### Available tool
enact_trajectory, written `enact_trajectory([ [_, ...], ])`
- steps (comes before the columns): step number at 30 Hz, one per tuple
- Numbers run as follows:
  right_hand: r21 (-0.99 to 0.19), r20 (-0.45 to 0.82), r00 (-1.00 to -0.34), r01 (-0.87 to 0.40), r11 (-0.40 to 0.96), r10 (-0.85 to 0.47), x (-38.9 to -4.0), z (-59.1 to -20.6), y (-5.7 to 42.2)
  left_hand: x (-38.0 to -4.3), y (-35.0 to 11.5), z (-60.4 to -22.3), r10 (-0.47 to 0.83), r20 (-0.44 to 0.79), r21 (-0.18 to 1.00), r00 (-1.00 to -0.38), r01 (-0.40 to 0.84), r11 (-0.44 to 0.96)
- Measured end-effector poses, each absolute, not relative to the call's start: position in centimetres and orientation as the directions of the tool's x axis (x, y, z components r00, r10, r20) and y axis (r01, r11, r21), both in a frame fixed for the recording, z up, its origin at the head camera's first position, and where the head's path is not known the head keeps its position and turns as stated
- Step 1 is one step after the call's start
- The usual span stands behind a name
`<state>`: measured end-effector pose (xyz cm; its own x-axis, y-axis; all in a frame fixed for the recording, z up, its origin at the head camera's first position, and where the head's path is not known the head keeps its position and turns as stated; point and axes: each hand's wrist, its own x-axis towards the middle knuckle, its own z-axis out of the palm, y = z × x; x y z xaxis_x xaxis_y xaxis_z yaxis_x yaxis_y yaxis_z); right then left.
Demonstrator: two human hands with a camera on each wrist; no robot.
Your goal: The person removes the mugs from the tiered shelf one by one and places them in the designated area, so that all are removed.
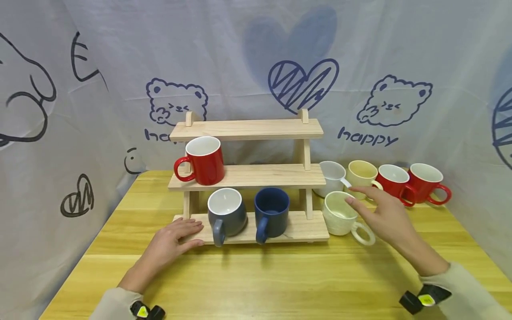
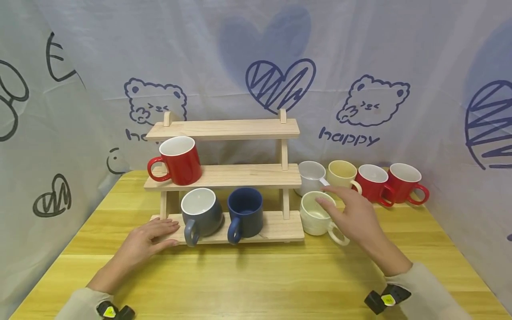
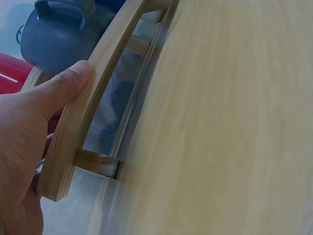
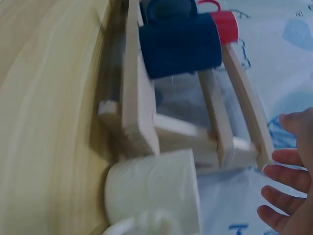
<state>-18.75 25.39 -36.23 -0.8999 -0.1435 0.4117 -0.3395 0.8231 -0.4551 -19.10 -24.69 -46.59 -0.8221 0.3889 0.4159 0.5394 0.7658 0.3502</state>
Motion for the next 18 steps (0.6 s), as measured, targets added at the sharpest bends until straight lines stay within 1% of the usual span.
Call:
enact_trajectory([
  [3, -0.425, 0.432, -0.877, -0.403, 0.811, -0.209, -19.1, -35.6, 24.0, -19.1, -24.7, -46.5, 0.390, 0.419, 0.352, -0.820, 0.542, 0.763],
  [6, -0.374, 0.477, -0.833, -0.483, 0.792, -0.283, -19.6, -35.1, 22.8, -19.1, -24.7, -46.6, 0.389, 0.423, 0.350, -0.818, 0.543, 0.763],
  [9, -0.327, 0.492, -0.798, -0.539, 0.776, -0.348, -20.0, -34.7, 21.6, -19.1, -24.7, -46.5, 0.388, 0.421, 0.346, -0.820, 0.541, 0.767],
  [18, -0.269, 0.469, -0.756, -0.615, 0.741, -0.457, -20.4, -33.1, 17.5, -19.1, -24.7, -46.5, 0.378, 0.385, 0.361, -0.842, 0.514, 0.778],
])
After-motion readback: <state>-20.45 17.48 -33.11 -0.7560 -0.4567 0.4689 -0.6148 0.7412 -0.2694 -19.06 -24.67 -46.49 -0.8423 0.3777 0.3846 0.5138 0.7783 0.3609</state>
